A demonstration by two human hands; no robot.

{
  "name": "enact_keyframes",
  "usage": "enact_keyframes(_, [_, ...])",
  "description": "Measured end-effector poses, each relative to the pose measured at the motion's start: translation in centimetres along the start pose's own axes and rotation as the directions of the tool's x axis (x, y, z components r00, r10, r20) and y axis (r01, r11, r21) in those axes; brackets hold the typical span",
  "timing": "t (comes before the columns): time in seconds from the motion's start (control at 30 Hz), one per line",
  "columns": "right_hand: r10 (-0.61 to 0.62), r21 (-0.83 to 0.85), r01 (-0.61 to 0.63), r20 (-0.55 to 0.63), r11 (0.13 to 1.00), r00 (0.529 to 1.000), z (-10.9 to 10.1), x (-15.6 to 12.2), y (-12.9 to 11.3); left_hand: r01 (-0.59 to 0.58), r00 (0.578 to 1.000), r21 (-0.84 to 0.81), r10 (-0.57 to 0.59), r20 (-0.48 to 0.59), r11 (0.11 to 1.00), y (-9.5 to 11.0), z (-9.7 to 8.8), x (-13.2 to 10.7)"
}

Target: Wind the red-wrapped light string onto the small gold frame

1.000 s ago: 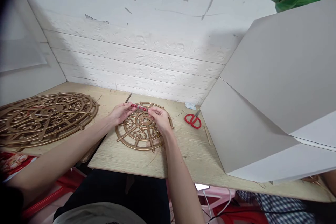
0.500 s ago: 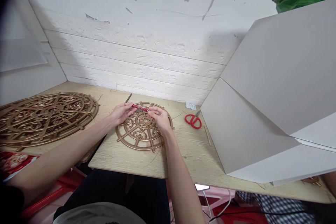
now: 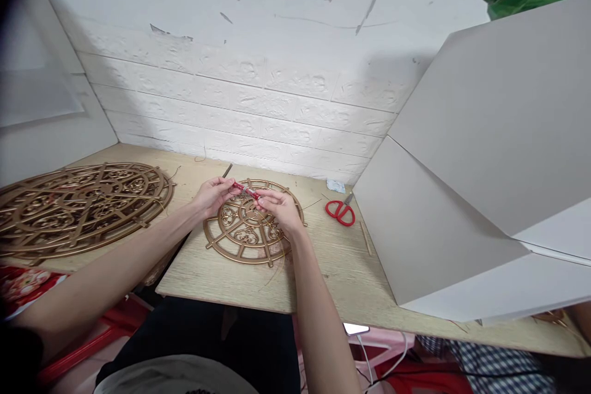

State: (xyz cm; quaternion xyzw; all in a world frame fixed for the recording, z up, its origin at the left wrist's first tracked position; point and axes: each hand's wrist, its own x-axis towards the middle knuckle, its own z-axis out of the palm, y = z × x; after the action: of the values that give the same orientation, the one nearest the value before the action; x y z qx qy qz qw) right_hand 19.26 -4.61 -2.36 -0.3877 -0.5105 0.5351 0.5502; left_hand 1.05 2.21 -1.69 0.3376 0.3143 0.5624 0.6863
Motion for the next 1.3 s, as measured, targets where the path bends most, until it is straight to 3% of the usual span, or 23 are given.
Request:
enact_keyframes(0.3, [0.028, 0.06, -0.027, -0.022, 0.998, 0.999, 0.29, -0.28, -0.36, -0.055, 0.993, 0.065, 0.048, 0.105, 0.996, -0.23, -0.46, 0.26])
enact_keyframes(0.57, [0.035, 0.073, -0.034, -0.023, 0.997, 0.999, 0.52, -0.41, -0.48, -0.009, 1.0, 0.076, 0.009, 0.002, 0.997, 0.2, 0.05, -0.14])
enact_keyframes(0.87, [-0.001, -0.034, 0.0, -0.038, 0.999, 0.999, 0.74, 0.15, 0.05, -0.111, 0.987, 0.065, 0.117, -0.107, 0.992, -0.76, 0.15, -0.06])
enact_keyframes(1.0, [-0.005, -0.041, 0.002, -0.077, 0.999, 0.997, 0.63, 0.24, 0.05, -0.131, 0.988, 0.055, 0.135, -0.072, 0.99, -0.49, 0.31, -0.31])
enact_keyframes(1.13, [-0.042, 0.005, 0.043, -0.116, 0.999, 0.992, 0.21, 0.36, 0.17, -0.075, 0.997, 0.06, 0.075, 0.002, 0.995, -0.09, 0.33, -0.51])
enact_keyframes(1.3, [-0.03, 0.07, 0.04, -0.144, 0.997, 0.989, -0.06, 0.36, 0.13, -0.024, 0.999, 0.03, 0.025, -0.023, 0.999, 0.04, 0.28, -0.33])
